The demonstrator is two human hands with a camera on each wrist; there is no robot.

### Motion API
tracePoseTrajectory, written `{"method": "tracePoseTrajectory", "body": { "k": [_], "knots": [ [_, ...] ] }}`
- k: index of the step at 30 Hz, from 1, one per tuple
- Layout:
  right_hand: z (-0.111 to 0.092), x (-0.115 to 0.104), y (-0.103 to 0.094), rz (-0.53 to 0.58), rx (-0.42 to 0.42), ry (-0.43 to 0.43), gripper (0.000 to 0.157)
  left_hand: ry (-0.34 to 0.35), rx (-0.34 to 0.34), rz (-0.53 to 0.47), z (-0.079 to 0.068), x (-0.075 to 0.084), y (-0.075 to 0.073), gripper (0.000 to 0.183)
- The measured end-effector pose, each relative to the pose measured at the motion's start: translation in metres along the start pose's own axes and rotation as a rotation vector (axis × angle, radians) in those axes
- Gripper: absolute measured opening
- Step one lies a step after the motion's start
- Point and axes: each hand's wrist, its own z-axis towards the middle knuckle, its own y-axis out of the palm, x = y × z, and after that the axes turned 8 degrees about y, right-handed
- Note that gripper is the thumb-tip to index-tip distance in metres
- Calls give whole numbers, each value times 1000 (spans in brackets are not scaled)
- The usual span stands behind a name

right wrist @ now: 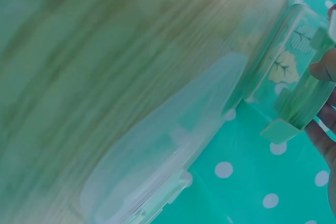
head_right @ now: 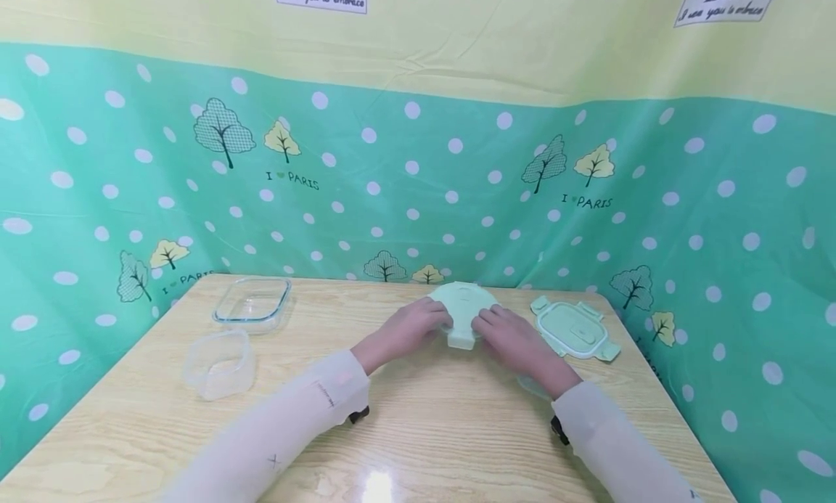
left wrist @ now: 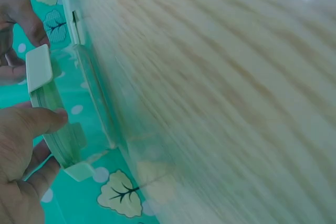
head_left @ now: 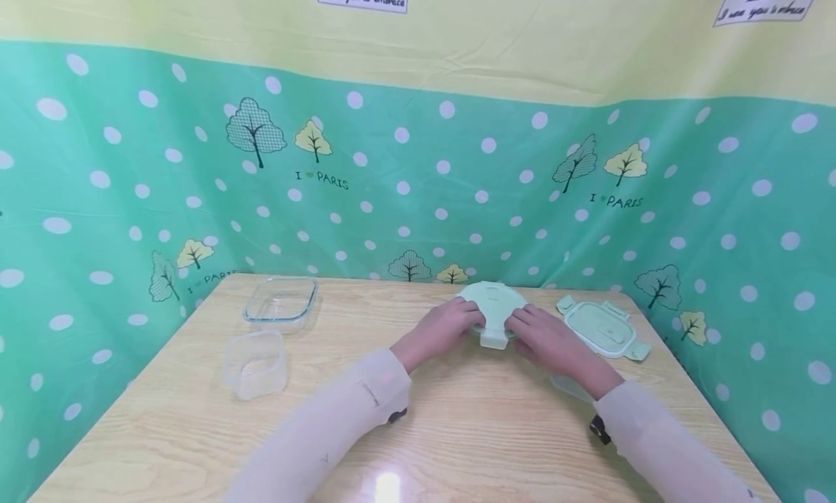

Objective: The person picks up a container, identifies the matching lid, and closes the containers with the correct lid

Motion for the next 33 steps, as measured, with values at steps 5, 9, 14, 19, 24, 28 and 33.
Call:
{"method": "tracePoseTrajectory", "body": {
  "k": [5, 9, 14, 19, 24, 28, 33],
  "knots": [
    [-2, 9, 2, 11, -16, 49, 30, -29, -6, -14, 12, 2, 3, 27],
    [-6, 18, 3, 23, -12, 69, 30, -55, -19, -24, 24, 5, 6, 29],
    [-10, 30, 4, 39, 0, 90, 32, -81, -21, -32, 34, 8, 11, 29],
    [-11, 40, 4, 42, 34, 94, 33, -104, -8, -44, 43, 10, 15, 29],
    [-12, 48, 4, 49, 28, 110, 33, -129, -3, -48, 52, 10, 21, 30],
    [-12, 54, 4, 52, 15, 138, 29, -167, -9, -60, 58, 11, 25, 29],
    [-11, 61, 5, 67, 15, 180, 27, -188, -14, -54, 67, 11, 27, 29]
  ]
}}
